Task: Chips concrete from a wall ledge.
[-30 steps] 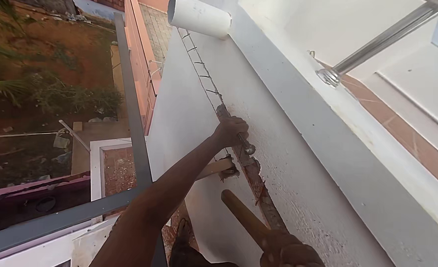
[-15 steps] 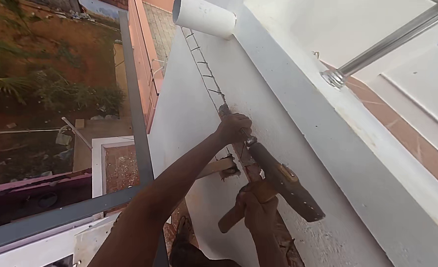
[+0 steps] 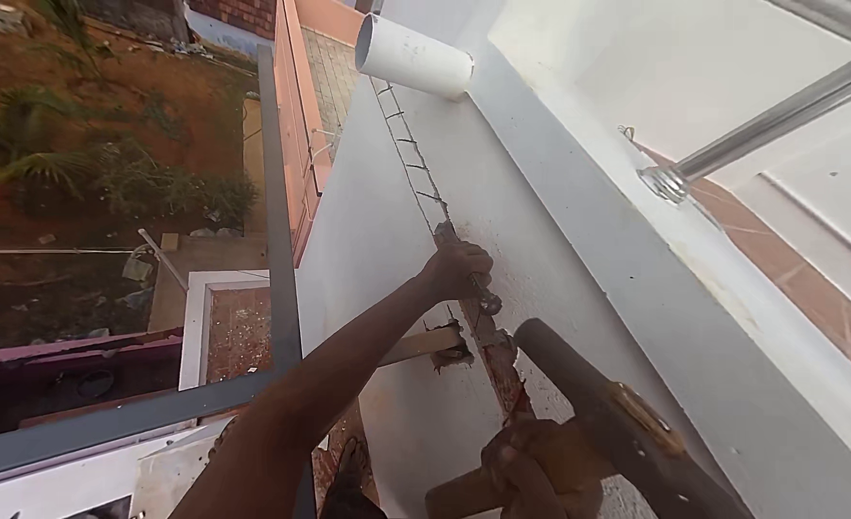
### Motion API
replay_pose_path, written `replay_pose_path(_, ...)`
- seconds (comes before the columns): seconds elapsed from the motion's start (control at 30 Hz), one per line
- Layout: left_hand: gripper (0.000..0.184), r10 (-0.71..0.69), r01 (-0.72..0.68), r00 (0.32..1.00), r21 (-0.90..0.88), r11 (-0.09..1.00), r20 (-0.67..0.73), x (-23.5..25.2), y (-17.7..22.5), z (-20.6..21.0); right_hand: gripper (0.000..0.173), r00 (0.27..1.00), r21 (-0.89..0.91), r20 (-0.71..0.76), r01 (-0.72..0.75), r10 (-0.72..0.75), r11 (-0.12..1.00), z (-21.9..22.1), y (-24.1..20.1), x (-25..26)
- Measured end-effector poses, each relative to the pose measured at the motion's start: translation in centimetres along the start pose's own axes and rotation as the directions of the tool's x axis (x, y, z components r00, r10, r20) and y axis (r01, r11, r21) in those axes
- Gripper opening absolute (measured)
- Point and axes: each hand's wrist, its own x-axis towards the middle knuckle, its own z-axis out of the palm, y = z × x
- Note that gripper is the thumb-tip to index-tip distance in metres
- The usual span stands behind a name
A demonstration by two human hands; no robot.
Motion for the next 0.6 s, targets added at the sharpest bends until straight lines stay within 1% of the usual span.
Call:
replay_pose_path(0.03, 0.022, 0.009, -0.009, 1.000, 0.000, 1.000, 0.010, -0.3, 0.3, 0.3, 0.010, 0.988, 0.036, 0.065, 0.135, -0.137, 0.990, -0.6, -0.8, -1.0)
replay_pose_path(0.07, 0.024, 0.001, -0.001, 1.000, -0.012, 1.000, -0.003, -0.8, 0.9, 0.9, 0.007, 0.952, 0.033, 0.107, 0.284, -0.286, 0.958, -1.2, -1.7, -1.6)
replay_pose_path(0.1, 0.025, 0.010, -0.011, 1.000, -0.014, 1.000, -0.029, -0.7, 0.8, 1.1, 0.007, 0.907, 0.006, 0.120, 0.406, -0.403, 0.914, -1.4, -2.3, -1.5)
replay_pose_path(0.13, 0.026, 0.022, -0.023, 0.999, -0.014, 1.000, -0.047, -0.5, 0.6, 1.2, 0.008, 0.874, -0.054, 0.123, 0.479, -0.470, 0.876, -1.4, -2.6, -1.3)
replay_pose_path(0.17, 0.026, 0.029, -0.030, 0.998, -0.014, 0.999, -0.058, -0.5, 0.4, 1.2, 0.008, 0.858, -0.130, 0.134, 0.511, -0.496, 0.849, -1.4, -2.1, -0.8)
replay_pose_path(0.2, 0.026, 0.035, -0.036, 0.997, -0.017, 0.999, -0.070, -0.5, 0.3, 1.3, 0.006, 0.871, -0.230, 0.133, 0.491, -0.473, 0.840, -1.1, -0.6, -0.1)
replay_pose_path(0.23, 0.027, 0.036, -0.038, 0.996, -0.019, 0.999, -0.077, -0.6, 0.2, 1.3, 0.008, 0.918, -0.328, 0.088, 0.394, -0.387, 0.859, -0.7, 1.4, 0.9)
replay_pose_path(0.27, 0.027, 0.032, -0.033, 0.996, -0.018, 0.999, -0.084, -0.7, 0.1, 1.2, 0.009, 0.965, -0.421, 0.013, 0.243, -0.262, 0.874, -0.2, 3.0, 1.7)
replay_pose_path(0.3, 0.028, 0.021, -0.022, 0.996, -0.016, 1.000, -0.084, -0.9, 0.2, 1.1, 0.011, 0.989, -0.507, -0.034, 0.109, -0.147, 0.855, 0.1, 3.3, 1.9)
replay_pose_path(0.33, 0.028, 0.009, -0.010, 0.998, -0.021, 1.000, -0.061, -1.1, 0.4, 1.0, 0.014, 0.993, -0.539, -0.054, 0.056, -0.100, 0.840, 0.4, 2.5, 1.5)
replay_pose_path(0.37, 0.027, 0.006, -0.007, 0.999, -0.022, 1.000, -0.035, -0.9, 0.4, 0.7, 0.009, 0.991, -0.481, -0.036, 0.094, -0.127, 0.872, 0.7, 1.2, 1.0)
replay_pose_path(0.4, 0.026, 0.011, -0.012, 1.000, -0.022, 1.000, -0.025, -0.6, 0.1, 0.5, 0.005, 0.986, -0.349, 0.014, 0.161, -0.166, 0.923, 0.8, -0.4, 0.0)
replay_pose_path(0.43, 0.026, 0.009, -0.010, 1.000, -0.030, 0.999, -0.021, -0.9, 0.3, 0.6, 0.006, 0.973, -0.228, 0.065, 0.231, -0.222, 0.946, 0.7, -1.9, -1.4)
replay_pose_path(0.47, 0.026, 0.009, -0.010, 1.000, -0.033, 0.999, -0.023, -1.0, 0.3, 0.7, 0.004, 0.942, -0.157, 0.114, 0.332, -0.317, 0.930, 0.3, -2.6, -2.2)
replay_pose_path(0.5, 0.026, 0.013, -0.013, 1.000, -0.028, 1.000, -0.027, -0.9, 0.1, 0.6, 0.006, 0.901, -0.106, 0.130, 0.428, -0.414, 0.897, -0.1, -2.6, -2.4)
replay_pose_path(0.53, 0.026, 0.013, -0.014, 0.999, -0.025, 1.000, -0.034, -0.9, 0.0, 0.7, 0.007, 0.873, -0.104, 0.135, 0.483, -0.469, 0.869, -0.4, -1.9, -2.1)
replay_pose_path(0.57, 0.026, 0.011, -0.012, 0.999, -0.024, 1.000, -0.042, -0.9, 0.0, 0.8, 0.006, 0.875, -0.157, 0.129, 0.483, -0.467, 0.862, -0.4, -0.2, -1.3)
replay_pose_path(0.6, 0.026, 0.005, -0.007, 0.998, -0.024, 1.000, -0.055, -0.9, 0.0, 0.7, 0.005, 0.911, -0.239, 0.097, 0.413, -0.401, 0.879, -0.1, 2.3, -0.1)
